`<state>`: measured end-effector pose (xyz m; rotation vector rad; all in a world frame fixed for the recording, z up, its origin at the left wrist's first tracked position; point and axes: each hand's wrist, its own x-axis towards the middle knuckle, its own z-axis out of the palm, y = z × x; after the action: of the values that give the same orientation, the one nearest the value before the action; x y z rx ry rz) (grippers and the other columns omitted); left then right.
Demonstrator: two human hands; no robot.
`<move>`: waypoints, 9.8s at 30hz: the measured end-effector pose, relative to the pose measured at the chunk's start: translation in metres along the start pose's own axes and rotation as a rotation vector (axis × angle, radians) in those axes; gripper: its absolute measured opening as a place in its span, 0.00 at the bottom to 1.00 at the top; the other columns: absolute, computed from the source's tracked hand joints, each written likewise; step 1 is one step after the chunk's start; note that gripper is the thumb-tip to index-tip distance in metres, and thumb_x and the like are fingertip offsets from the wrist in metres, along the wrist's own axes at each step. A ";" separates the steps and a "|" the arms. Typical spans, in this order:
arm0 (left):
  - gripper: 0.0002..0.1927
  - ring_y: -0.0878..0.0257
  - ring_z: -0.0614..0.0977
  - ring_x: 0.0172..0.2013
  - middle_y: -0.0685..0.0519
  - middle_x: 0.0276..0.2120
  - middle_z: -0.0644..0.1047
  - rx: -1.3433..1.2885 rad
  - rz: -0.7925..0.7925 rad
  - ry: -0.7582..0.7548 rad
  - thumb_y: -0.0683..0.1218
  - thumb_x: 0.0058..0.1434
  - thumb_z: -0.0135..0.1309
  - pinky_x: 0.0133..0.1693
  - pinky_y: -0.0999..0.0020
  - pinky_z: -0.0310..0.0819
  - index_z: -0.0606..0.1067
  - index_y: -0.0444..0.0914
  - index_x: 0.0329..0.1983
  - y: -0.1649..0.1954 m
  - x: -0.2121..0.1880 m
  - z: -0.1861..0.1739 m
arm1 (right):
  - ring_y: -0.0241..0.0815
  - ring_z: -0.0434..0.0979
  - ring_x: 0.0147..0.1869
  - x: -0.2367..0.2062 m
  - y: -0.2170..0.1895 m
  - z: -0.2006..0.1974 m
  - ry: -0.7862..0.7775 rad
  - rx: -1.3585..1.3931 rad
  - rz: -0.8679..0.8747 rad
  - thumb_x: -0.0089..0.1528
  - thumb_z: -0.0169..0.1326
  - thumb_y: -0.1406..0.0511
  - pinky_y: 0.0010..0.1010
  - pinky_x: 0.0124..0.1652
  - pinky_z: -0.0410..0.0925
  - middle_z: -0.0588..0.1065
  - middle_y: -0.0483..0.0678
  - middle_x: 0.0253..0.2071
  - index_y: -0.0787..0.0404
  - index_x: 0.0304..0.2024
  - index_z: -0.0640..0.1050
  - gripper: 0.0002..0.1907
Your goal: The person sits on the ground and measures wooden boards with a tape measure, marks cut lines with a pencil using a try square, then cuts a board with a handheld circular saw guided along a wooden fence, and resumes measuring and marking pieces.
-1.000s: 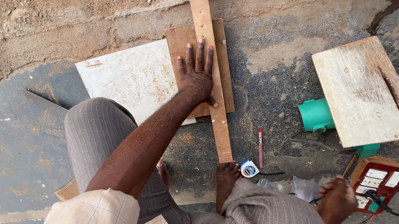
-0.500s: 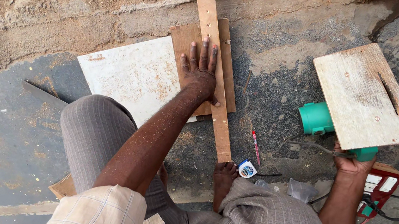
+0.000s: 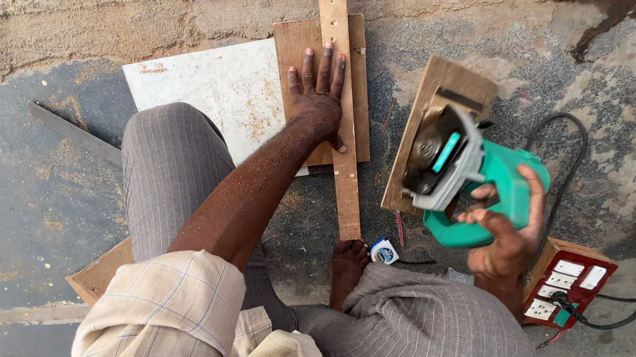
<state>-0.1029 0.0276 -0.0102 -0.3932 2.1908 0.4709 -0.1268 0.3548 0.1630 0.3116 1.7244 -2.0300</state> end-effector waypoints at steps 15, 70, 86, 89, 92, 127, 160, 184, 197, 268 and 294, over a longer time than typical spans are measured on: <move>0.94 0.33 0.17 0.72 0.40 0.74 0.15 -0.029 0.007 0.022 0.68 0.26 0.78 0.67 0.23 0.19 0.18 0.42 0.77 0.003 -0.004 -0.003 | 0.37 0.79 0.39 -0.071 0.158 -0.089 -0.176 -0.639 0.075 0.56 0.58 0.76 0.33 0.41 0.75 0.76 0.56 0.49 0.57 0.79 0.50 0.52; 0.94 0.28 0.18 0.70 0.37 0.73 0.15 -0.133 -0.024 0.031 0.69 0.26 0.79 0.66 0.20 0.24 0.20 0.37 0.76 0.008 -0.009 -0.017 | 0.37 0.79 0.37 0.182 0.033 0.173 -0.282 -0.751 -0.608 0.59 0.57 0.72 0.32 0.38 0.75 0.78 0.50 0.39 0.71 0.67 0.71 0.31; 0.95 0.30 0.18 0.71 0.38 0.72 0.12 -0.076 -0.077 0.036 0.72 0.26 0.78 0.68 0.24 0.28 0.17 0.39 0.75 0.003 0.006 -0.010 | 0.39 0.72 0.22 0.160 -0.010 0.134 -0.175 -0.118 -0.342 0.59 0.55 0.73 0.32 0.20 0.68 0.80 0.56 0.36 0.76 0.71 0.62 0.37; 0.92 0.31 0.21 0.72 0.37 0.73 0.15 -0.071 -0.058 0.108 0.71 0.31 0.77 0.69 0.27 0.30 0.20 0.38 0.76 0.000 0.006 0.001 | 0.41 0.73 0.25 0.119 -0.002 0.066 -0.058 0.070 -0.250 0.58 0.54 0.72 0.36 0.24 0.72 0.78 0.56 0.37 0.72 0.68 0.66 0.34; 0.74 0.29 0.37 0.74 0.37 0.75 0.30 -0.386 -0.004 0.437 0.73 0.47 0.71 0.67 0.26 0.42 0.34 0.37 0.76 0.013 0.004 0.019 | 0.42 0.74 0.30 0.097 0.008 -0.004 -0.014 0.262 -0.142 0.59 0.57 0.66 0.40 0.31 0.72 0.78 0.52 0.39 0.68 0.52 0.75 0.20; 0.79 0.35 0.37 0.76 0.32 0.76 0.32 -1.455 0.032 0.640 0.72 0.44 0.67 0.71 0.35 0.43 0.28 0.33 0.77 0.064 -0.061 0.117 | 0.57 0.78 0.57 -0.018 0.148 0.028 -0.343 -0.553 -0.624 0.68 0.57 0.57 0.41 0.47 0.77 0.67 0.63 0.62 0.67 0.72 0.56 0.38; 0.16 0.69 0.75 0.28 0.58 0.29 0.78 -1.551 -0.772 1.328 0.51 0.71 0.48 0.32 0.70 0.75 0.79 0.39 0.52 -0.358 -0.355 0.292 | 0.50 0.80 0.59 -0.084 0.129 0.218 -0.867 -0.871 -0.335 0.74 0.55 0.73 0.34 0.52 0.76 0.76 0.64 0.53 0.74 0.58 0.69 0.13; 0.27 0.54 0.69 0.60 0.51 0.50 0.77 -0.605 -0.288 0.601 0.60 0.56 0.63 0.62 0.48 0.53 0.78 0.43 0.55 -0.449 -0.352 0.348 | 0.43 0.83 0.45 -0.128 0.158 0.263 -0.773 -1.290 -0.101 0.70 0.55 0.66 0.33 0.38 0.77 0.81 0.57 0.46 0.68 0.54 0.77 0.13; 0.23 0.53 0.75 0.61 0.48 0.56 0.74 -0.518 -0.355 0.621 0.56 0.65 0.62 0.66 0.46 0.63 0.72 0.43 0.59 -0.427 -0.338 0.325 | 0.40 0.81 0.40 -0.101 0.158 0.254 -0.774 -1.155 0.070 0.68 0.57 0.64 0.28 0.36 0.74 0.81 0.55 0.39 0.66 0.55 0.78 0.15; 0.30 0.37 0.46 0.76 0.36 0.75 0.50 -0.309 -0.142 0.915 0.43 0.65 0.48 0.73 0.41 0.41 0.64 0.37 0.72 -0.188 -0.125 0.198 | 0.57 0.71 0.64 -0.070 0.184 0.010 -0.411 -1.655 -0.075 0.57 0.62 0.56 0.49 0.58 0.68 0.67 0.59 0.63 0.60 0.64 0.72 0.34; 0.46 0.46 0.80 0.52 0.36 0.52 0.77 -0.923 0.651 0.393 0.55 0.60 0.58 0.55 0.52 0.74 0.54 0.36 0.78 -0.116 -0.171 0.199 | 0.43 0.77 0.55 -0.075 0.226 0.126 -0.627 -0.169 0.445 0.57 0.61 0.71 0.32 0.55 0.73 0.74 0.57 0.52 0.69 0.59 0.72 0.28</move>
<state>0.1841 0.0375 -0.0120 -0.2388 2.3207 1.9210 0.0614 0.2215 0.0244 -0.0086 1.2784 -1.4415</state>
